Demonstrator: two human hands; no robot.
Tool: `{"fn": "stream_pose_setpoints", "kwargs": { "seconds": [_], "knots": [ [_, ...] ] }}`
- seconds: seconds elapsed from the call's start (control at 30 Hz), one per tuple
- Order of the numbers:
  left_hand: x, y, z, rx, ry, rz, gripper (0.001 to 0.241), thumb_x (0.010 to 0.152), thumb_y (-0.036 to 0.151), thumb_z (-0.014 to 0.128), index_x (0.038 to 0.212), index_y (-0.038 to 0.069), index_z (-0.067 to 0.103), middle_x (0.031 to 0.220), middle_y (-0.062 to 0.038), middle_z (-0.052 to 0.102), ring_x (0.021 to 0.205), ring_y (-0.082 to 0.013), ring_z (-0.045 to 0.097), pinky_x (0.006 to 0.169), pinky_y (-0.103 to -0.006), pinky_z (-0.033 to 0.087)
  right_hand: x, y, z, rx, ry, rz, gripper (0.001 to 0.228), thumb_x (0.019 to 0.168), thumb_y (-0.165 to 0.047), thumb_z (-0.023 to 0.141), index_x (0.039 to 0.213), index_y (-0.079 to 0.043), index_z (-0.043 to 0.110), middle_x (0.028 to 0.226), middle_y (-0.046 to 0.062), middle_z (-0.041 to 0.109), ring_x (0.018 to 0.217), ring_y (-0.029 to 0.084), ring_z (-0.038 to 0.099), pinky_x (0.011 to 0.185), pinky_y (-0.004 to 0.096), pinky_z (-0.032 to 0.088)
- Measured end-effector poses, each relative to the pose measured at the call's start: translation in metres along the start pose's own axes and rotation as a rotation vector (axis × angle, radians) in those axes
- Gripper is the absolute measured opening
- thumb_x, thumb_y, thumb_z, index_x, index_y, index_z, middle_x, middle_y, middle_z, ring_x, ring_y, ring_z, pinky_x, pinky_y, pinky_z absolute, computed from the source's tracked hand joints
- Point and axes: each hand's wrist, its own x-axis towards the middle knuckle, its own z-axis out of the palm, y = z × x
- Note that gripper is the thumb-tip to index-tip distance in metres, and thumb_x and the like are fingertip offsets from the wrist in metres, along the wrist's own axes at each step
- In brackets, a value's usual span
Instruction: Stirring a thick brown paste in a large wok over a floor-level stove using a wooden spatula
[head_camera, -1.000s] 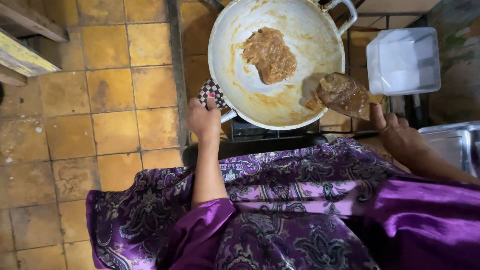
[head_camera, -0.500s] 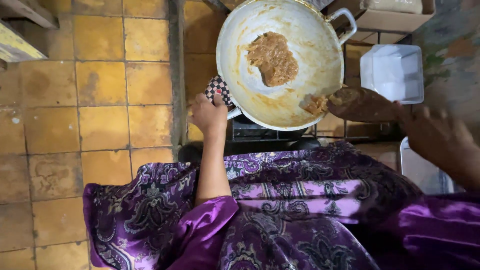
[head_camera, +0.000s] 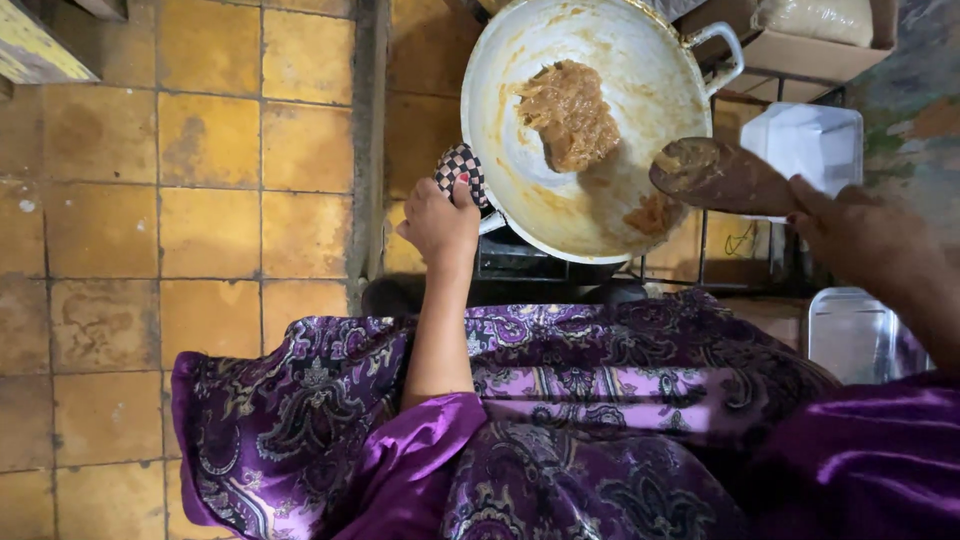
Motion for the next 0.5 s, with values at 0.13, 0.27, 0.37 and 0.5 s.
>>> {"fn": "stream_pose_setpoints", "kwargs": {
  "seconds": [0.13, 0.27, 0.37, 0.5],
  "knots": [
    [-0.001, 0.002, -0.007, -0.029, -0.061, -0.011, 0.038, 0.096, 0.041, 0.054, 0.107, 0.005, 0.06, 0.119, -0.015, 0.066, 0.116, -0.0376, 0.057, 0.088, -0.0571, 0.036, 0.01, -0.001, 0.1, 0.482, -0.162, 0.039, 0.064, 0.101, -0.04, 0.054, 0.164, -0.034, 0.043, 0.118, 0.022, 0.071, 0.093, 0.033, 0.072, 0.071, 0.042, 0.055],
    [0.0, -0.004, 0.002, 0.043, -0.03, 0.015, 0.041, 0.096, 0.045, 0.054, 0.108, 0.006, 0.06, 0.115, -0.018, 0.067, 0.11, -0.0405, 0.06, 0.082, -0.0609, 0.041, 0.0, -0.039, 0.183, 1.294, -0.194, 0.027, 0.068, 0.097, -0.009, 0.058, 0.162, -0.009, 0.036, 0.157, 0.013, 0.048, 0.141, 0.018, 0.045, 0.117, 0.028, 0.03],
    [0.001, -0.006, 0.007, 0.06, -0.005, -0.003, 0.042, 0.093, 0.044, 0.055, 0.11, 0.006, 0.06, 0.112, -0.017, 0.068, 0.111, -0.0401, 0.061, 0.091, -0.063, 0.04, -0.013, -0.037, 0.212, 1.217, -0.056, -0.018, 0.066, 0.099, -0.008, 0.059, 0.163, -0.015, 0.042, 0.15, 0.011, 0.056, 0.132, 0.016, 0.053, 0.106, 0.025, 0.036],
    [0.002, -0.002, 0.001, 0.035, 0.046, 0.018, 0.04, 0.089, 0.042, 0.06, 0.104, 0.005, 0.06, 0.108, -0.02, 0.07, 0.106, -0.0438, 0.064, 0.089, -0.0634, 0.041, -0.028, -0.022, 0.186, 1.124, -0.147, 0.098, 0.067, 0.096, -0.014, 0.061, 0.161, -0.024, 0.044, 0.157, 0.008, 0.051, 0.138, 0.016, 0.049, 0.11, 0.025, 0.033]
  ]
}}
